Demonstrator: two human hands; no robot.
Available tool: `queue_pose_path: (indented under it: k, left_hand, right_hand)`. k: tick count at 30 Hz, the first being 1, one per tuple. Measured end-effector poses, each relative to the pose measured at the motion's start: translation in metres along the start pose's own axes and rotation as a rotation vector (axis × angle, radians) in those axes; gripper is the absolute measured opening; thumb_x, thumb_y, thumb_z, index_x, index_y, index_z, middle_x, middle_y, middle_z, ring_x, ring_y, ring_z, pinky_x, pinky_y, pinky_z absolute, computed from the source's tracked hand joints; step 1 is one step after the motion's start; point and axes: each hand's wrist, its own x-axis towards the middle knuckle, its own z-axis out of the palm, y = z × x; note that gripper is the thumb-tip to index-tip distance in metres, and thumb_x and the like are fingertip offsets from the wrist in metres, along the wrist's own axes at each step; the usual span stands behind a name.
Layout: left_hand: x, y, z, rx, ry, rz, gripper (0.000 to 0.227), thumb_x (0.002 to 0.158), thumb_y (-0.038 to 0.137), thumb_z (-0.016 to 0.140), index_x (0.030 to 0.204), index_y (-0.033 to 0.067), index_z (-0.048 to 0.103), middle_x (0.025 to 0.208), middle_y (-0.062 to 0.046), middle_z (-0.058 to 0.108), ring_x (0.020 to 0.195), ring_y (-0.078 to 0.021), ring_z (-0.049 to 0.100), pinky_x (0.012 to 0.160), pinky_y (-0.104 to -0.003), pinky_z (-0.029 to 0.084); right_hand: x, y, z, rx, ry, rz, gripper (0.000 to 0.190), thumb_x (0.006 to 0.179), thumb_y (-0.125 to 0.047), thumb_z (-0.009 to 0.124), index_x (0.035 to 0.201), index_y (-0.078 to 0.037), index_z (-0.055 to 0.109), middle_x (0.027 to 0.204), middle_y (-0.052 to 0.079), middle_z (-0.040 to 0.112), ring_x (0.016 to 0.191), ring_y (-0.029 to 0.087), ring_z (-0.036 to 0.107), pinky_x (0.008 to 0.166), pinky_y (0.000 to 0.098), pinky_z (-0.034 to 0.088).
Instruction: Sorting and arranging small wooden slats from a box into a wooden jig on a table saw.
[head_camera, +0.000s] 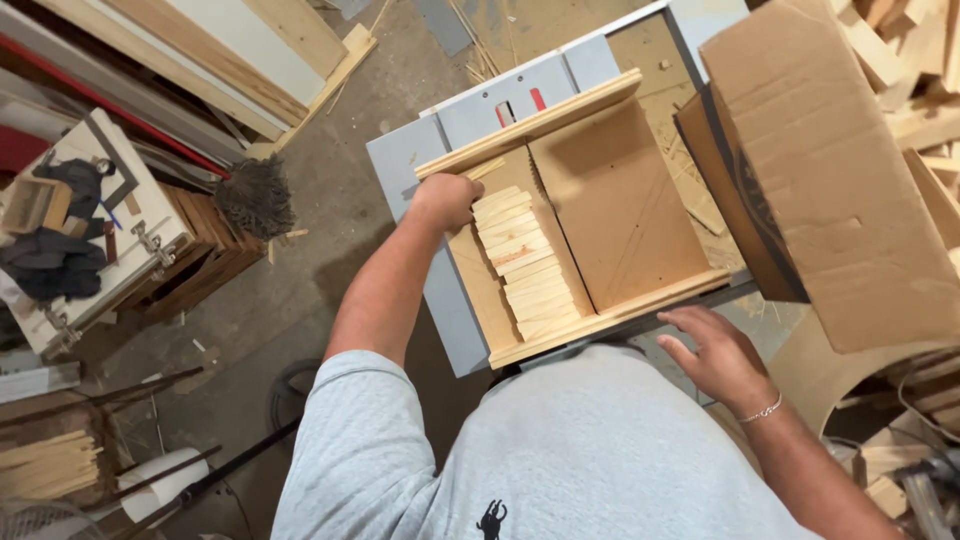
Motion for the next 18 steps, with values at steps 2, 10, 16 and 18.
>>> queue_pose_path:
  k: [2, 10, 16, 18]
  left_hand:
    - [-0.006, 0.002, 0.002, -0.034, 0.025, -0.007, 0.036, 0.081, 0.025, 0.070, 0.118, 0.0258, 0.073, 0.107, -0.004, 0.078, 0.109, -0.0273, 0.074, 0.096, -0.046, 0.059]
    - [-0.048, 0.021, -0.038, -0.153, 0.023, -0.044, 0.012, 0.098, 0.001, 0.061, 0.094, 0.0114, 0.067, 0.089, -0.002, 0.068, 0.084, -0.0181, 0.067, 0.072, -0.032, 0.067]
    - [-0.032, 0.005, -0.004, -0.156, 0.137, 0.098, 0.076, 0.087, -0.012, 0.045, 0.150, 0.0289, 0.053, 0.102, -0.005, 0.063, 0.096, -0.0301, 0.067, 0.061, -0.045, 0.057]
    - [-0.019, -0.004, 0.022, -0.126, 0.257, 0.197, 0.064, 0.089, -0.001, 0.053, 0.145, 0.0307, 0.059, 0.094, -0.008, 0.056, 0.084, -0.0370, 0.063, 0.057, -0.051, 0.050]
  right_hand:
    - [0.001, 0.017, 0.015, -0.050, 0.051, -0.074, 0.037, 0.088, -0.037, 0.074, 0.120, -0.019, 0.073, 0.118, 0.004, 0.072, 0.115, 0.029, 0.069, 0.098, 0.0441, 0.055]
    - [0.040, 0.034, 0.039, -0.320, 0.256, -0.195, 0.042, 0.083, -0.037, 0.076, 0.119, -0.016, 0.074, 0.123, 0.005, 0.071, 0.120, 0.027, 0.061, 0.106, 0.0411, 0.046]
    - [0.065, 0.061, 0.070, -0.451, 0.004, -0.145, 0.063, 0.086, -0.071, 0.049, 0.133, -0.031, 0.063, 0.143, -0.004, 0.061, 0.138, 0.020, 0.052, 0.116, 0.0489, 0.034]
    - [0.062, 0.062, 0.071, -0.485, 0.049, -0.184, 0.063, 0.084, -0.070, 0.052, 0.131, -0.030, 0.064, 0.143, -0.005, 0.061, 0.139, 0.019, 0.052, 0.115, 0.0472, 0.035]
